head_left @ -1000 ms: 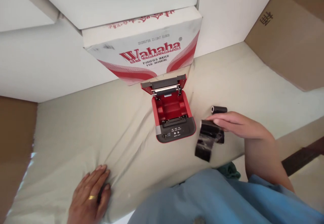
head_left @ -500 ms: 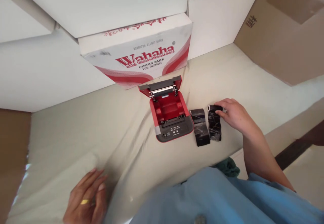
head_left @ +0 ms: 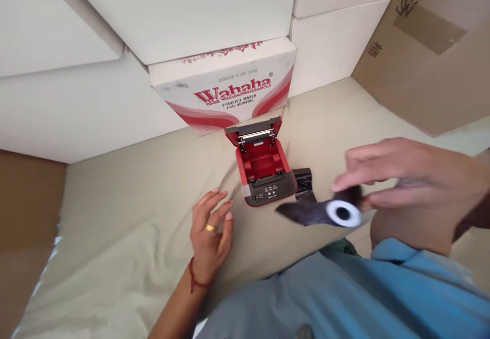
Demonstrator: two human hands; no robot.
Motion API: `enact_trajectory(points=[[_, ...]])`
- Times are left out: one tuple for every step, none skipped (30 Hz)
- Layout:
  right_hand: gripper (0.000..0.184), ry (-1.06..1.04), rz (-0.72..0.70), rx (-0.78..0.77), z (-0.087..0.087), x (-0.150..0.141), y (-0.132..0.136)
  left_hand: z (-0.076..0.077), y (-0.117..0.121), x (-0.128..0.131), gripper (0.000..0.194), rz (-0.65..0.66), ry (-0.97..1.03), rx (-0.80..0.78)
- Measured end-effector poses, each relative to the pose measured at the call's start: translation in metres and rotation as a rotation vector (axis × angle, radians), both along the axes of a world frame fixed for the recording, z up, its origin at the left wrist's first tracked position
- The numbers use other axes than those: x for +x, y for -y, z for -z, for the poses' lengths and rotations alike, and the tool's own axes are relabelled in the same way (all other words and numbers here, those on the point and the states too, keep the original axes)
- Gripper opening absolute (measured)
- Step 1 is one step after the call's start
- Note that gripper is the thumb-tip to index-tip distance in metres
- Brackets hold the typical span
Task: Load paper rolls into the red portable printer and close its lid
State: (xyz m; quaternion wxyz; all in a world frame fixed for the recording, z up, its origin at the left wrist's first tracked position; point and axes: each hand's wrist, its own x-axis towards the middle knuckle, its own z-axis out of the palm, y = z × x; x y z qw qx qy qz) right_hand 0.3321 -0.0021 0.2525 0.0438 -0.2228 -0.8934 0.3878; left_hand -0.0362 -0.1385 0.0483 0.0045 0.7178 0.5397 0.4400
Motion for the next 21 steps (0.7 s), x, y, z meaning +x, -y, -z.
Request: enact_trajectory(points=[[0.035, -0.016, -0.051, -0.030, 0.007, -0.019, -0.006, -0.002, -0.004, 0.006, 0.029, 0.006, 0.012, 0.024], [0.036, 0.001, -0.022, -0.028, 0.016, -0.039, -0.012, -0.004, -0.006, 0.012, 0.031, 0.020, 0.024, 0.054], [0.034, 0.008, 0.015, -0.015, 0.028, -0.057, -0.017, -0.006, -0.009, 0.017, 0.033, 0.038, 0.029, 0.079], [0.033, 0.047, 0.031, -0.004, 0.039, -0.075, -0.020, -0.007, -0.010, 0.021, 0.035, 0.048, 0.025, 0.100], [0.033, 0.098, 0.087, 0.035, 0.050, -0.091, -0.021, -0.007, -0.011, 0.024, 0.038, 0.051, 0.025, 0.113], [0.034, 0.161, 0.159, 0.091, 0.059, -0.104, -0.022, -0.006, -0.012, 0.027, 0.040, 0.049, 0.022, 0.119], [0.035, 0.232, 0.231, 0.151, 0.067, -0.115, -0.022, -0.006, -0.013, 0.029, 0.042, 0.043, 0.018, 0.123], [0.035, 0.303, 0.301, 0.211, 0.072, -0.125, -0.021, -0.005, -0.013, 0.031, 0.043, 0.035, 0.014, 0.123], [0.036, 0.370, 0.352, 0.259, 0.076, -0.132, -0.021, -0.004, -0.014, 0.033, 0.044, 0.031, 0.007, 0.124], [0.036, 0.426, 0.379, 0.289, 0.079, -0.139, -0.021, -0.003, -0.015, 0.034, 0.045, 0.033, -0.005, 0.125], [0.036, 0.465, 0.390, 0.307, 0.081, -0.144, -0.022, -0.003, -0.016, 0.036, 0.045, 0.039, -0.019, 0.130], [0.036, 0.490, 0.392, 0.315, 0.082, -0.149, -0.022, -0.003, -0.018, 0.038, 0.046, 0.049, -0.034, 0.136], [0.035, 0.509, 0.392, 0.317, 0.084, -0.153, -0.024, -0.003, -0.019, 0.039, 0.046, 0.059, -0.049, 0.141], [0.034, 0.524, 0.392, 0.318, 0.085, -0.157, -0.025, -0.003, -0.020, 0.041, 0.046, 0.068, -0.065, 0.144], [0.033, 0.539, 0.393, 0.317, 0.086, -0.161, -0.027, -0.004, -0.021, 0.043, 0.046, 0.075, -0.080, 0.145], [0.031, 0.555, 0.394, 0.317, 0.088, -0.164, -0.029, -0.005, -0.022, 0.044, 0.047, 0.078, -0.092, 0.141], [0.029, 0.572, 0.393, 0.315, 0.089, -0.166, -0.031, -0.005, -0.023, 0.046, 0.048, 0.078, -0.101, 0.133], [0.027, 0.585, 0.391, 0.314, 0.090, -0.169, -0.033, -0.006, -0.024, 0.047, 0.048, 0.077, -0.108, 0.122], [0.025, 0.591, 0.389, 0.314, 0.091, -0.170, -0.034, -0.006, -0.025, 0.049, 0.049, 0.075, -0.112, 0.109], [0.023, 0.592, 0.387, 0.316, 0.092, -0.172, -0.034, -0.006, -0.025, 0.050, 0.050, 0.072, -0.114, 0.098], [0.022, 0.589, 0.385, 0.316, 0.091, -0.172, -0.034, -0.006, -0.026, 0.050, 0.050, 0.069, -0.114, 0.088]])
